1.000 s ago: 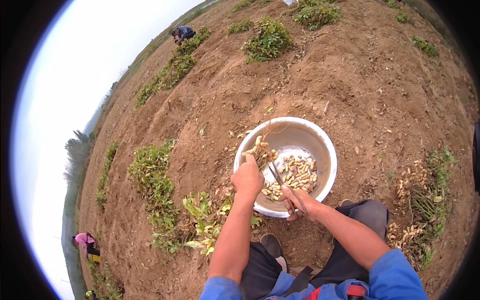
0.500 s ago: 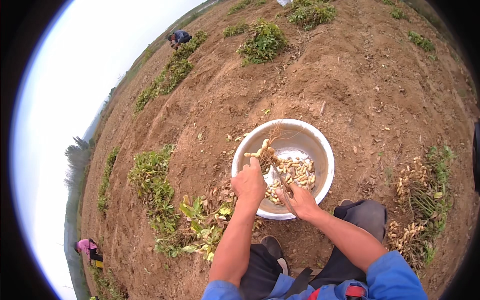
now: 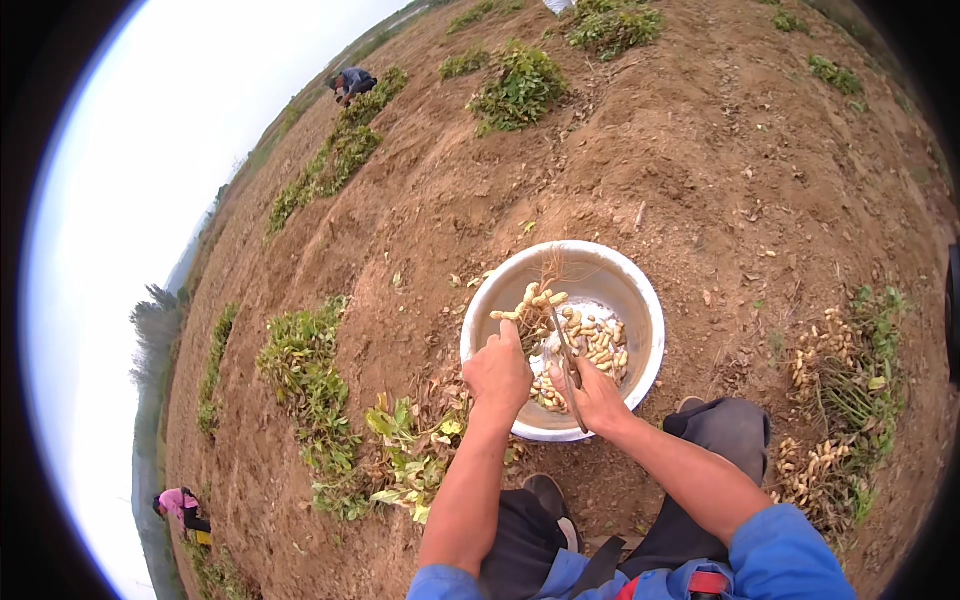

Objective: The person sits on the ground in a field and uses a knife to cut peanut pods from the plant stems, placing the pods into a white bowl. Other workers are visible in the background harvesting peanuts.

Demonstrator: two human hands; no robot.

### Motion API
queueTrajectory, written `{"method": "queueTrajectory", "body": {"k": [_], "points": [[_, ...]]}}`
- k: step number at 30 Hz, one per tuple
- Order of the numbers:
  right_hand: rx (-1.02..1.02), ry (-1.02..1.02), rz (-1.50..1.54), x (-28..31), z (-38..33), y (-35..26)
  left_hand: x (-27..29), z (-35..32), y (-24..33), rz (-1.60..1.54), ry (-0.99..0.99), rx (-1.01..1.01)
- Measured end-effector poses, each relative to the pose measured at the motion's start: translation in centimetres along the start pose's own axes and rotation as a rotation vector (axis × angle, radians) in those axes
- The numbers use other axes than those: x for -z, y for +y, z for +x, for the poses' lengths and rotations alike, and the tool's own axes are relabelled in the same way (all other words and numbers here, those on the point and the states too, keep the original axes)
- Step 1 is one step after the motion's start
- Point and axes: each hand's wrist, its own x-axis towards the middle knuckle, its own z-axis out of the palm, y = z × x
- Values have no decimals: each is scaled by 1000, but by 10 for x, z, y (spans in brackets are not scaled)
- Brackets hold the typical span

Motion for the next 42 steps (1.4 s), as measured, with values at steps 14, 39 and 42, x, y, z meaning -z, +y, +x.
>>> {"method": "queueTrajectory", "body": {"k": [14, 39, 42], "points": [[69, 101, -349, 17, -3, -19, 1, -5, 5, 88, 144, -47], [117, 189, -481, 29, 1, -18, -10, -10, 0, 180, 400, -76], [39, 142, -391, 25, 1, -21, -11, -9, 1, 179, 482, -95]]}}
